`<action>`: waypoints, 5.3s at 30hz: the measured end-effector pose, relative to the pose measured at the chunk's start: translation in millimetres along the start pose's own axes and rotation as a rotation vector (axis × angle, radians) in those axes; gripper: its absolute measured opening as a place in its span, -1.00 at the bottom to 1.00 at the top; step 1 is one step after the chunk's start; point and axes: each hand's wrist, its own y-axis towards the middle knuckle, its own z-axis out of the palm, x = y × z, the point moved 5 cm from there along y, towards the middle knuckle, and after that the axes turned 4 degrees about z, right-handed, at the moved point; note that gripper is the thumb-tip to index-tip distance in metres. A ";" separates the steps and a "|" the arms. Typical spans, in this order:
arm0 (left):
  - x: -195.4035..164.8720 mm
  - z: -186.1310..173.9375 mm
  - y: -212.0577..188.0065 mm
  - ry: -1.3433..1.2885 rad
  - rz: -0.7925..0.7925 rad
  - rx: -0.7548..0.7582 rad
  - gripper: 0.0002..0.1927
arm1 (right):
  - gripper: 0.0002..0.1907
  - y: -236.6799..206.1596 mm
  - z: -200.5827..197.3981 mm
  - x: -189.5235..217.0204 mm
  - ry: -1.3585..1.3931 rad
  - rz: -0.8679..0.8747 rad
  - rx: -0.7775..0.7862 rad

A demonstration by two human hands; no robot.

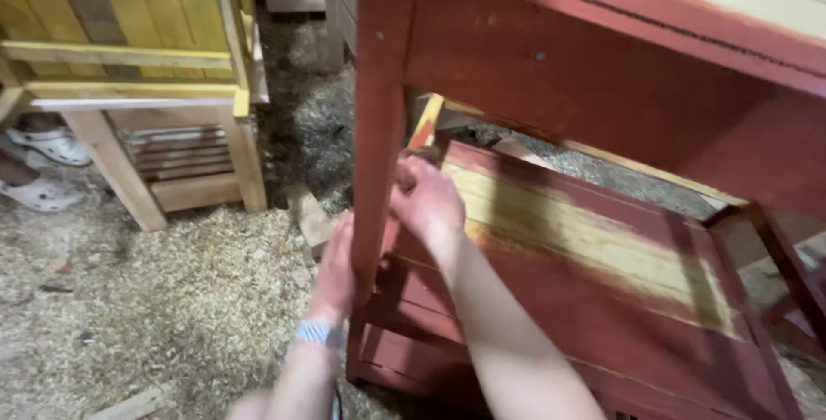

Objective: The person wipes a red stain or finish onto the bare wood areas of a red-painted wooden shelf unit using a cloth, working across the shelf surfaces and edges while holding the frame steady. A small container of stain sits on the ground nearby.

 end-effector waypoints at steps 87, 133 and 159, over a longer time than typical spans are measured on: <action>-41.6 63.2 119.6 0.386 0.192 -0.165 -0.66 | -0.25 239.1 20.9 -143.6 0.001 -0.457 0.498; 7.9 75.5 162.6 0.396 0.282 -0.129 -0.63 | -0.39 356.0 19.6 -161.3 -0.475 -0.224 -0.130; -4.9 80.3 175.1 0.413 0.188 -0.139 -0.65 | -0.24 378.7 24.5 -176.1 -0.697 -0.130 0.001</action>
